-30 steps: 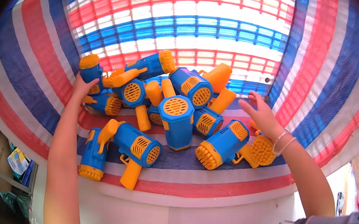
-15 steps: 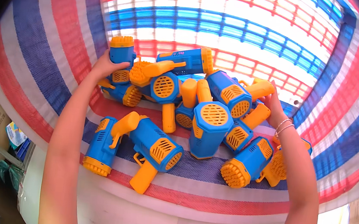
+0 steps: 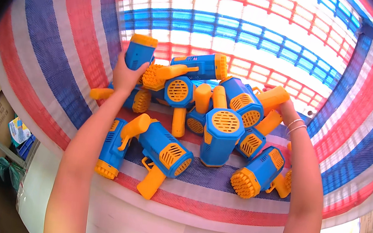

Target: Assembling plastic toy bubble guns using an electric screwdriver and organizing finished units into crates.

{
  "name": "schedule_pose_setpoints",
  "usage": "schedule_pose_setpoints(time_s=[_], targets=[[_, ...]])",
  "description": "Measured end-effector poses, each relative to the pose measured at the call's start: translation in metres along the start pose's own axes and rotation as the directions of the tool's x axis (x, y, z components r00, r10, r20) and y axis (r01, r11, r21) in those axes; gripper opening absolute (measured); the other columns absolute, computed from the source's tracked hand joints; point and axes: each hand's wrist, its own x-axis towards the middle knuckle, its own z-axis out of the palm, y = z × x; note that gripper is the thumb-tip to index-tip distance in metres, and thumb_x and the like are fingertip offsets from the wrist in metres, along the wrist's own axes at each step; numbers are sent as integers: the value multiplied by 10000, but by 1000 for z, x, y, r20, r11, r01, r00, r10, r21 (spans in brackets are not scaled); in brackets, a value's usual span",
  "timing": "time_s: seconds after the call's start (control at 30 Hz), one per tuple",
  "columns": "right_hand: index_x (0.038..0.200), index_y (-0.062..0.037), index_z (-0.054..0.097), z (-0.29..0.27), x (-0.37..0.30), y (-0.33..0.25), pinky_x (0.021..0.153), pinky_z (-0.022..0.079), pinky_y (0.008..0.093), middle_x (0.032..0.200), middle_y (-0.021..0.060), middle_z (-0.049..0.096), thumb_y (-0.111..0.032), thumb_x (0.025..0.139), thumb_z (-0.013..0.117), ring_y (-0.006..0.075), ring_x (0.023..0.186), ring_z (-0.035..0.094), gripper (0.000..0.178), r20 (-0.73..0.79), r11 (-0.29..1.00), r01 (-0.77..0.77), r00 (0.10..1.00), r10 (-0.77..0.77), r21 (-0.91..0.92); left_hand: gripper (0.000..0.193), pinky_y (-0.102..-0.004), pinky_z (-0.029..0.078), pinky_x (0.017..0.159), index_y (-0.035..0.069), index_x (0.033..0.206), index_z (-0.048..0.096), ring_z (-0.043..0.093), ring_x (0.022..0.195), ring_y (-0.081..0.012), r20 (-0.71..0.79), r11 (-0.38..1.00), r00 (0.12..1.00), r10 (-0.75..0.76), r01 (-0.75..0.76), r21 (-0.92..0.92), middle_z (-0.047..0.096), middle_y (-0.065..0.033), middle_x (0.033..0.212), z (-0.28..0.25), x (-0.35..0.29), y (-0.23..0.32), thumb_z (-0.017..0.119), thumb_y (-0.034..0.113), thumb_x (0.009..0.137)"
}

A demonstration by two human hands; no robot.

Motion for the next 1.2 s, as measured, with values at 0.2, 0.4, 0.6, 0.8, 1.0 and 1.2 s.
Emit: schedule_pose_setpoints(time_s=[0.2,0.4,0.6,0.8,1.0,1.2], targets=[[1134,-79,545,3,-12,-15,762,507,308,1058,74,588,-256,851,528,171,955,580,334,162,986,-167,973,167,-13,760,-359,470,778,33,1185,466,600,915,-291,339,995,941,-10,42,-87,596,-182,1030,-12,26,-18,750,427,600],[1012,-27,579,-14,-39,-8,634,533,294,880,90,619,-24,727,629,175,746,625,289,78,966,-171,979,189,-194,677,-291,458,795,20,1211,454,572,926,-169,678,953,732,69,153,-261,581,-123,1039,-32,-1,24,743,311,672],[1072,-36,555,1,-83,-31,610,506,258,900,39,603,38,680,628,133,742,594,405,108,981,-149,981,163,-127,728,-294,442,823,6,1264,389,549,970,-187,761,867,643,-85,424,-261,549,-131,1094,-77,-25,52,727,329,705],[944,-9,549,21,-158,-45,612,516,269,828,63,613,46,597,636,163,734,618,362,8,993,-99,995,100,-70,704,-287,450,810,-6,1276,359,553,951,-166,751,865,656,-77,419,-277,558,-122,1075,-114,-52,61,710,274,734],[1062,-39,531,31,-221,-56,664,511,263,947,58,598,30,663,647,160,842,604,421,52,982,-149,986,156,-117,700,-294,446,824,11,1278,361,549,965,-171,804,781,592,-60,529,-331,549,-121,1090,-172,-75,84,711,273,732],[1192,-61,479,27,-264,-28,745,492,256,1070,40,572,-8,720,649,138,923,574,504,201,996,-44,979,29,72,713,-293,430,847,37,1294,348,510,1028,-182,801,810,583,-138,532,-248,498,-132,1144,-219,-103,109,715,270,729]])
